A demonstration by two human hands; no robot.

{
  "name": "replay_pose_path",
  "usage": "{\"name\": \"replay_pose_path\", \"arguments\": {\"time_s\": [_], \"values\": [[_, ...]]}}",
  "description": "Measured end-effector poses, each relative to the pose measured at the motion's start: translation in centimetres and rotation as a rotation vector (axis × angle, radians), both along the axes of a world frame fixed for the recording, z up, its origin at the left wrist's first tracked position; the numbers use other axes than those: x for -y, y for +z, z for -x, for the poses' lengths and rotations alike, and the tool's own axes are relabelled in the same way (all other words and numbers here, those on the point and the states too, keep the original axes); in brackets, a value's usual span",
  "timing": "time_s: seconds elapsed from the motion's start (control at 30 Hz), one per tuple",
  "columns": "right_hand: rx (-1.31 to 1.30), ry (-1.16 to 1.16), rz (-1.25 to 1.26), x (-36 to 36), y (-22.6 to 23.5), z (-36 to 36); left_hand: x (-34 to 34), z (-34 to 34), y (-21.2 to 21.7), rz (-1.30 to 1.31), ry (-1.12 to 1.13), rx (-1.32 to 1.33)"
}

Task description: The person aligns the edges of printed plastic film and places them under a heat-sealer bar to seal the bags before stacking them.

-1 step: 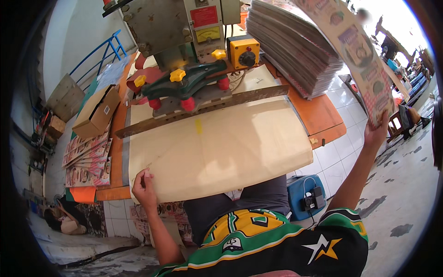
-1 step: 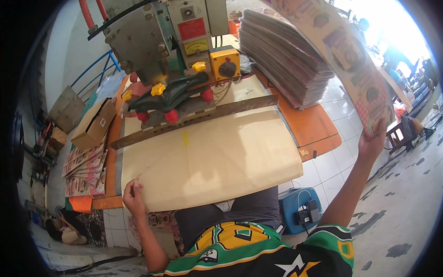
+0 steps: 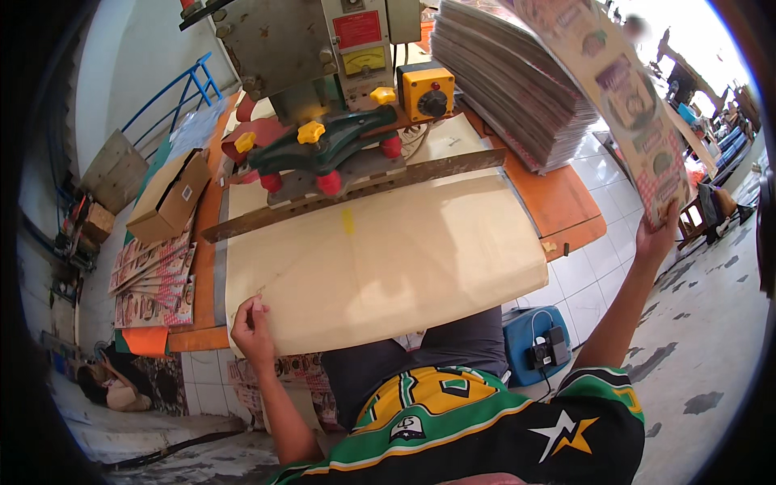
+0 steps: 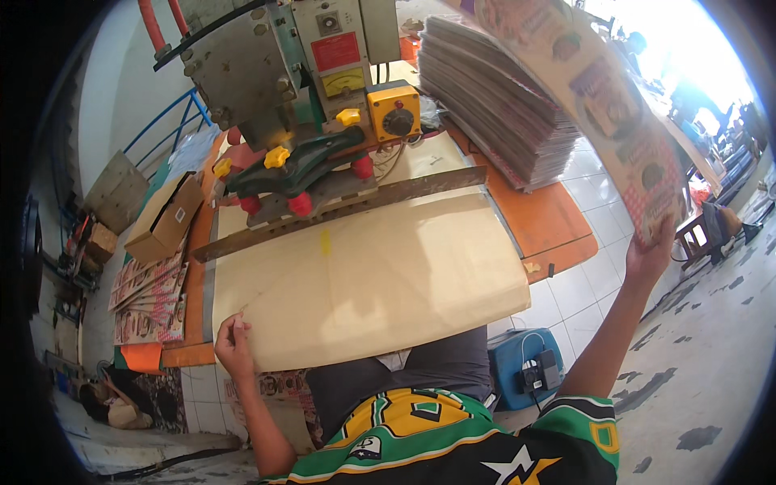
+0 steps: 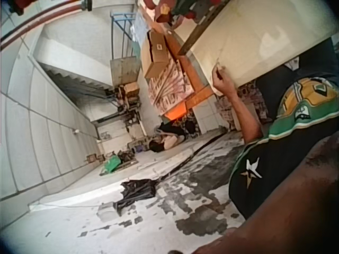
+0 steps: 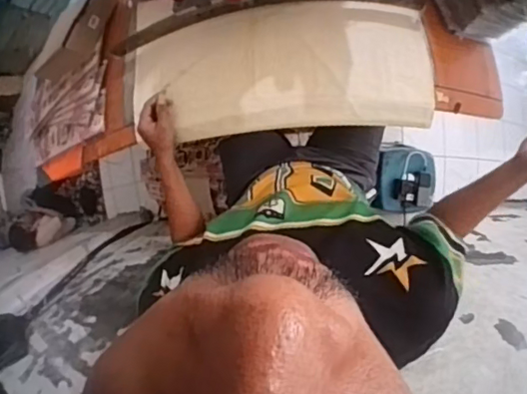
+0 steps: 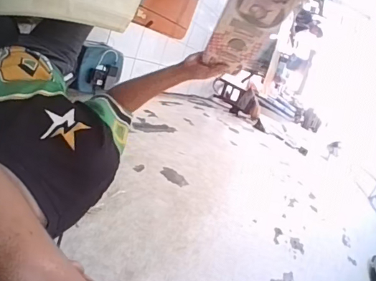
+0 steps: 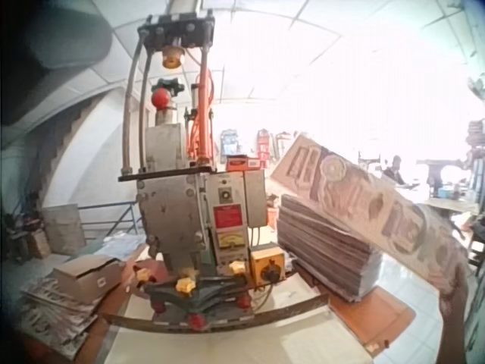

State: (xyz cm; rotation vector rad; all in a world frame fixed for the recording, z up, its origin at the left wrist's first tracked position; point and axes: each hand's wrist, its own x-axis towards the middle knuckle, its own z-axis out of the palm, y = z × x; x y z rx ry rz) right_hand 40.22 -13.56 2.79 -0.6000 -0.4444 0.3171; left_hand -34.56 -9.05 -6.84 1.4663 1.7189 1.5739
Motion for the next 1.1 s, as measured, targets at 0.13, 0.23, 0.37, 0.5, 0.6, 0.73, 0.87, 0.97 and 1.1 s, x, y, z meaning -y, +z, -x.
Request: {"name": "replay_pose_path", "arguments": {"time_s": [0.13, 0.23, 0.37, 0.5, 0.6, 0.73, 0.87, 0.97, 1.1], "values": [[0.106, 0.173, -0.047, 2.6, -5.5, -3.3, 0.0, 0.1, 0.5, 0.002, -0.104, 0.096], [0.083, 0.301, -0.054, 3.2, -7.5, -3.3, 0.5, -0.1, 1.7, 0.007, -0.284, 0.190], [0.165, 0.446, 0.034, 2.8, -9.0, -2.5, 0.6, -2.6, 4.1, -0.085, -0.614, 0.254], [0.275, 0.632, 0.076, -1.2, -6.8, 5.3, 0.5, -4.2, 3.6, -0.136, -0.584, 0.509], [0.309, 0.709, 0.176, -3.6, -5.4, 10.5, -0.5, -3.0, 4.1, -0.078, -0.519, 0.471], [0.429, 0.779, 0.254, -6.8, -5.3, 14.2, -2.1, 0.8, 3.4, -0.043, -0.315, 0.346], [0.590, 0.861, 0.354, -8.8, -3.4, 17.1, -2.6, 5.3, 4.2, -0.066, -0.203, 0.284], [0.675, 0.914, 0.339, -9.6, -3.6, 17.2, -2.3, 6.8, 4.5, -0.072, -0.226, 0.152], [0.824, 0.967, 0.532, -9.9, -3.1, 18.5, -1.8, 7.8, 3.2, -0.021, -0.158, 0.142]]}}
